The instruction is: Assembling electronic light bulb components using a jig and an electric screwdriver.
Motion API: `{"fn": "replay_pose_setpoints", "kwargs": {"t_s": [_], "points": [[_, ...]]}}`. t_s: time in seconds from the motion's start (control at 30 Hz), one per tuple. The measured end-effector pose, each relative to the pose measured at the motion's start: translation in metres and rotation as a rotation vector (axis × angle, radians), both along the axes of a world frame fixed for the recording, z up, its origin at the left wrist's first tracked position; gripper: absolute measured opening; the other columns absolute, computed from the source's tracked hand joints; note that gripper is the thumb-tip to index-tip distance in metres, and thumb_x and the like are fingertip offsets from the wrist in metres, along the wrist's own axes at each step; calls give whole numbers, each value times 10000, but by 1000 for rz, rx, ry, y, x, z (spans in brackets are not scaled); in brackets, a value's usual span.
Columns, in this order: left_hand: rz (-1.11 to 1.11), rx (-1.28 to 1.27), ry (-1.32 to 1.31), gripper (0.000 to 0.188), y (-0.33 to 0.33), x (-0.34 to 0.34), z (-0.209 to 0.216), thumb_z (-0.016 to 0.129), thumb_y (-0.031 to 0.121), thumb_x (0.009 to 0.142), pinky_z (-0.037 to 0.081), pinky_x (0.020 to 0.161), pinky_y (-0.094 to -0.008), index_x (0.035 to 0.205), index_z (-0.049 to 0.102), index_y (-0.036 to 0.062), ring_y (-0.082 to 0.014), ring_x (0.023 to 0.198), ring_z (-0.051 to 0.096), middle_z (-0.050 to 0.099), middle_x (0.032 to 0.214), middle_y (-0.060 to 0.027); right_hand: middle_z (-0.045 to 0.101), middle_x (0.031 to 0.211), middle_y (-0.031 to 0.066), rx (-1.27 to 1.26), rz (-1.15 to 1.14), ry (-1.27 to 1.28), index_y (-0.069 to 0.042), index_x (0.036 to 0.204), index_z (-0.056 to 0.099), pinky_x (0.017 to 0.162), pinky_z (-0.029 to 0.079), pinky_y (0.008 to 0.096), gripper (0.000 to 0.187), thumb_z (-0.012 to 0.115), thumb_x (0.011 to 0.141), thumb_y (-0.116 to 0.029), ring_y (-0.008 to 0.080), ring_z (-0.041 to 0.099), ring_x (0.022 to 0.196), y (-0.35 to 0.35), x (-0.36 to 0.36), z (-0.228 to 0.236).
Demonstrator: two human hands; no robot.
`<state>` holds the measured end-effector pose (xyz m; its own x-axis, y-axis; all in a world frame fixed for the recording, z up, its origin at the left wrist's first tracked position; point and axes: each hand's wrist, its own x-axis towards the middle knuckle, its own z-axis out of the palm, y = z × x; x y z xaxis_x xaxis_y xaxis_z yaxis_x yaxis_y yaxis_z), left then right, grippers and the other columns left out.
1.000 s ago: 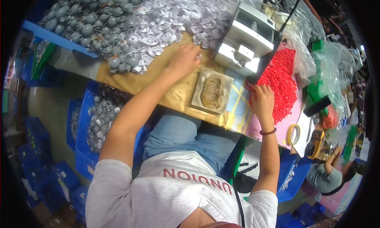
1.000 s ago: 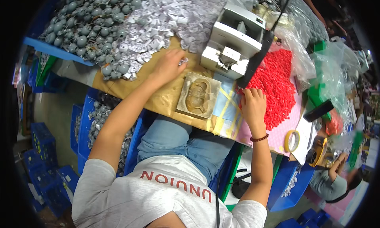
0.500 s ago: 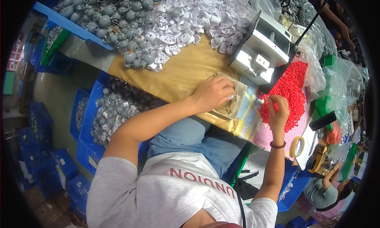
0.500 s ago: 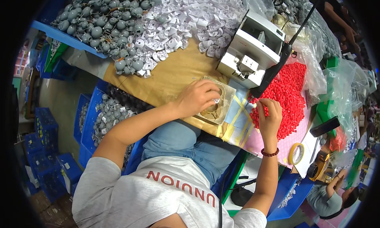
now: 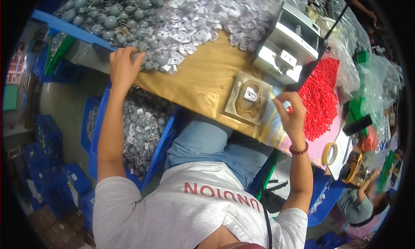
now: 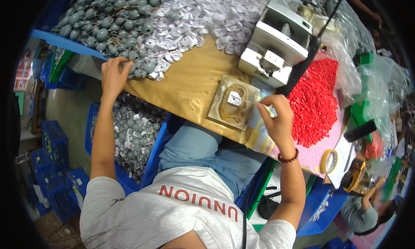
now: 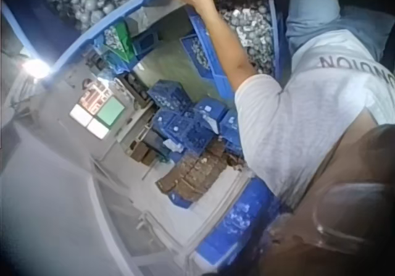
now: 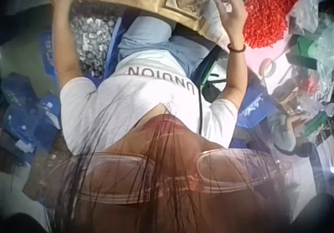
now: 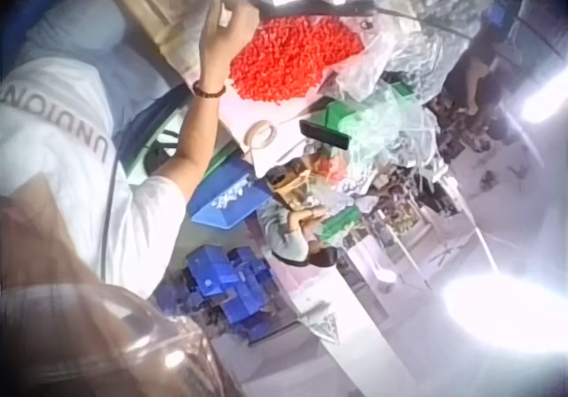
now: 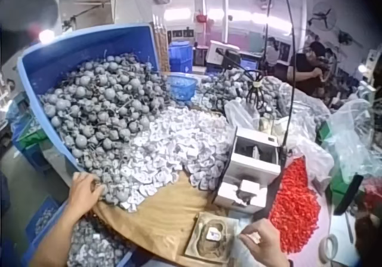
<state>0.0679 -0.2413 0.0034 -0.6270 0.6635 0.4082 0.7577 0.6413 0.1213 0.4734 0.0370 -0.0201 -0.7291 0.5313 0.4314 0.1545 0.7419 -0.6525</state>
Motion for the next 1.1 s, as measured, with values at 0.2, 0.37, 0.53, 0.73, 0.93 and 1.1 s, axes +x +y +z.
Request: {"fn": "replay_pose_setpoints", "kwargs": {"t_s": [0.2,0.37,0.53,0.73,0.93,1.1], "points": [[-17,-218,-139,267,5,-33,4,685,334,904,489,762,-434,912,681,67,-322,859,616,677,880,-112,657,827,36,188,156,61,-77,838,620,684,422,370,204,800,749,-37,251,593,768,-21,-42,-4],[20,292,-804,279,12,-62,24,660,326,956,477,734,-288,979,705,52,-173,825,656,656,808,-23,659,884,33,419,147,13,-79,877,642,729,436,376,196,792,751,-87,237,594,825,-24,-51,-22],[-301,919,-1469,238,31,-23,78,623,263,994,509,799,-285,1063,677,41,-150,916,640,671,955,-23,657,969,45,449,142,-49,-73,926,669,754,447,386,205,788,762,-101,259,592,878,-29,-48,-20],[-728,803,-1776,295,72,91,90,548,218,1023,512,903,-328,1230,592,11,-169,1018,624,644,1093,-73,654,1012,88,273,92,108,-39,1018,666,786,481,388,265,785,786,-87,292,608,912,-29,-45,0],[-657,582,-1964,367,105,197,44,509,225,1053,496,976,-343,1334,547,-8,-188,1130,616,646,1202,-105,632,961,107,-123,158,198,7,1101,621,768,517,351,325,770,818,-45,248,643,889,-53,-56,85],[-753,421,-1356,523,98,189,41,721,301,915,490,961,-347,1334,567,28,-197,1135,611,649,1207,-84,627,929,40,-588,184,209,8,1086,663,660,506,226,136,649,953,-14,78,629,777,-53,-43,72]]}}
